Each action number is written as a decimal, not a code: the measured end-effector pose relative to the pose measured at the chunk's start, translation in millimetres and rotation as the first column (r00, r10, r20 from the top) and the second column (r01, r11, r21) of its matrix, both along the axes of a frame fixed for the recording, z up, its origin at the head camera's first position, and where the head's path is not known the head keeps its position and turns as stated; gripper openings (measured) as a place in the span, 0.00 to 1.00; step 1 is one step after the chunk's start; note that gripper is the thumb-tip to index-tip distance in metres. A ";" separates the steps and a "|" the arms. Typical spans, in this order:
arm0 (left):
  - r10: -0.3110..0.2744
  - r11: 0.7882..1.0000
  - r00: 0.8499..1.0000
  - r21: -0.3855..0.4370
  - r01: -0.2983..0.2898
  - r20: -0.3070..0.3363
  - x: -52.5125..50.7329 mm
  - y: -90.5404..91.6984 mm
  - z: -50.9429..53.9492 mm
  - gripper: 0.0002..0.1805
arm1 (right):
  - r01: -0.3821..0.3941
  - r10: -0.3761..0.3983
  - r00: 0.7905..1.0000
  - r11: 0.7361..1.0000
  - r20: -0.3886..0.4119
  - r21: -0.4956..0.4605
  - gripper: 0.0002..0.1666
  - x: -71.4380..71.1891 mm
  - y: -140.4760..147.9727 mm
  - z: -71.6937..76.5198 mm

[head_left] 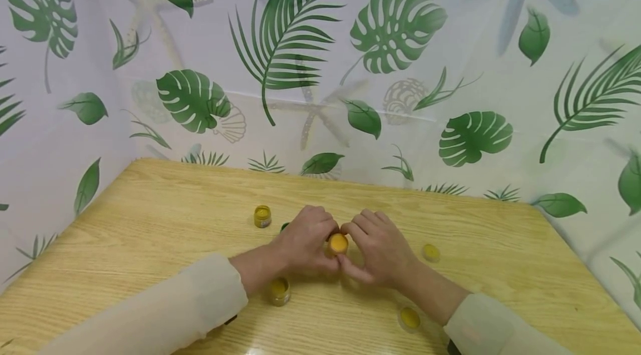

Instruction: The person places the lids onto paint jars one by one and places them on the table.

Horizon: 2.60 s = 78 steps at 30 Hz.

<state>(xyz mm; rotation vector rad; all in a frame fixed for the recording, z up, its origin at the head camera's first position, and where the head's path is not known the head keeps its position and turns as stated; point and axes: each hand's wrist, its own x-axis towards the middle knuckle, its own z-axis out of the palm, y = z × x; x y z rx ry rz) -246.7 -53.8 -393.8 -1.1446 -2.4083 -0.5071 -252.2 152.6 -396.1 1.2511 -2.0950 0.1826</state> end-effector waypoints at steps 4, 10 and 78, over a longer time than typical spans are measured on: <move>-0.005 1.000 1.000 -0.013 0.004 -0.010 -0.3 0.1 -0.2 0.15 | -0.001 0.001 1.000 1.000 0.003 0.007 0.18 0.3 -0.1 0.7; -0.012 1.000 1.000 -0.024 0.012 -0.016 0.7 0.3 0.9 0.16 | -0.007 0.007 1.000 1.000 -0.005 0.011 0.16 0.8 -0.8 1.3; -0.032 0.989 0.999 -0.145 0.036 0.025 8.9 -40.9 0.4 0.15 | 0.151 -0.154 0.988 0.961 -0.003 0.233 0.23 4.0 19.7 -2.9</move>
